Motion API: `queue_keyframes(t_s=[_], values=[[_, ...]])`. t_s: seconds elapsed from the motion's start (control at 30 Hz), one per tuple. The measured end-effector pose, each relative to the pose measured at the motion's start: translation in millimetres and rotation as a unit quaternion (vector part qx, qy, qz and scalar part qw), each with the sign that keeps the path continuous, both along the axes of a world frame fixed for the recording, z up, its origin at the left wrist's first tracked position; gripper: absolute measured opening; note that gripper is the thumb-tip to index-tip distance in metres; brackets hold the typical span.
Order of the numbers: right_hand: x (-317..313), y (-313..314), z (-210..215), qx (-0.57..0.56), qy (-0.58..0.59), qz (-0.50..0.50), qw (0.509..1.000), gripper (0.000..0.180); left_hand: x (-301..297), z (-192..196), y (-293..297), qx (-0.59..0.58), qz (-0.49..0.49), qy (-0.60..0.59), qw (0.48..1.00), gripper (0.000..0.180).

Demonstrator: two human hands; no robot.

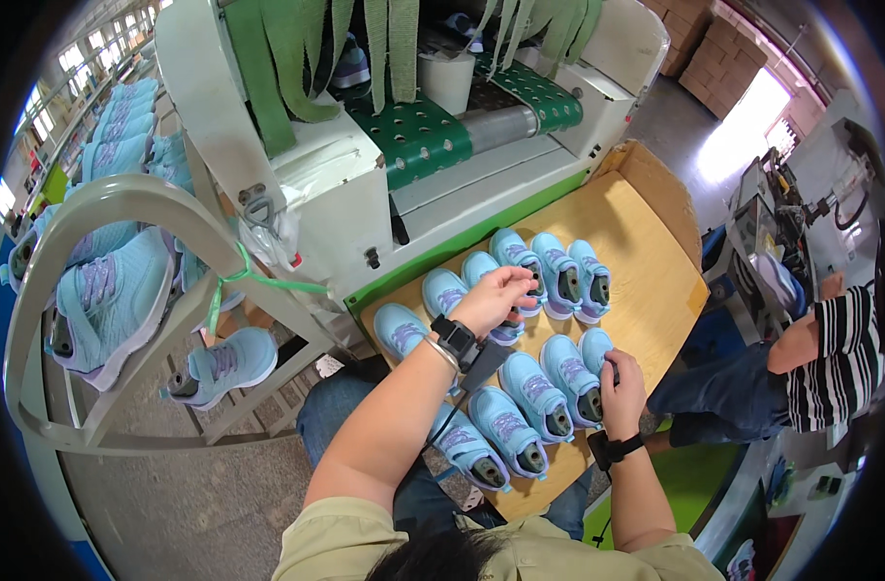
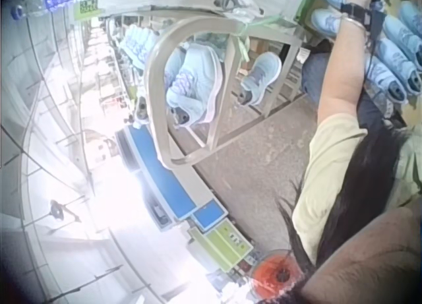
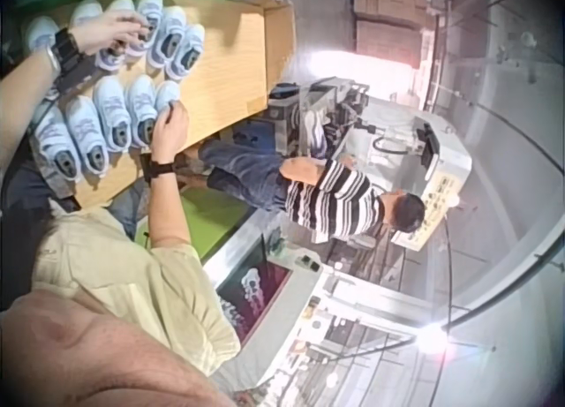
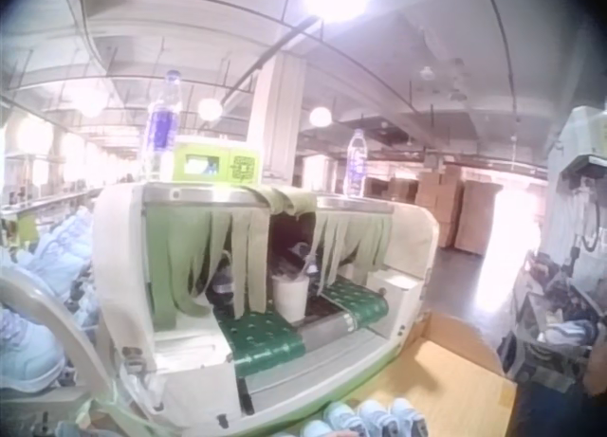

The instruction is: The person picks up light blue sneakers from a wooden table and places them onto a moving conveyor belt. They handle the shoes one at a time, arranging them in rows on the table before feeding them into the machine. The shoes travel along the belt and disappear into the machinery.

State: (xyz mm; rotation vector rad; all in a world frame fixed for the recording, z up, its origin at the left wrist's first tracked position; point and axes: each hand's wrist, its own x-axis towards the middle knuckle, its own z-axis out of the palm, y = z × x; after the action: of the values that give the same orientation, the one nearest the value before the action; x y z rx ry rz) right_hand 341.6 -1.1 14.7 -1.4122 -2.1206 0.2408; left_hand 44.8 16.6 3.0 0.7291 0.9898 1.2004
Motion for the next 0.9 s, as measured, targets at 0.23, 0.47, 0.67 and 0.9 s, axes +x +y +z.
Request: queue_keyframes(t_s=[0.23, 0.47, 0.67, 0.9], values=[[4.6, 3.7, -5.9, 0.011, 0.0, 0.002, 1.0, 0.017, 0.0, 3.8, -1.5, 0.003, -0.002, 0.013, 1.0, 0.037], [7.0, 71.4, 68.9, -0.366, -0.136, 0.054, 0.919, 0.033, -1.7, 5.7, -3.4, -0.007, 0.0, 0.002, 1.0, 0.033], [-29.9, 195.1, 73.4, -0.143, -0.201, 0.051, 0.968, 0.036, -2.8, 11.3, -2.6, -0.026, -0.006, -0.008, 1.0, 0.031], [-83.7, 309.9, 36.7, 0.041, -0.306, -0.003, 0.951, 0.075, -3.0, 16.5, -4.7, -0.028, -0.013, -0.01, 0.999, 0.031]])
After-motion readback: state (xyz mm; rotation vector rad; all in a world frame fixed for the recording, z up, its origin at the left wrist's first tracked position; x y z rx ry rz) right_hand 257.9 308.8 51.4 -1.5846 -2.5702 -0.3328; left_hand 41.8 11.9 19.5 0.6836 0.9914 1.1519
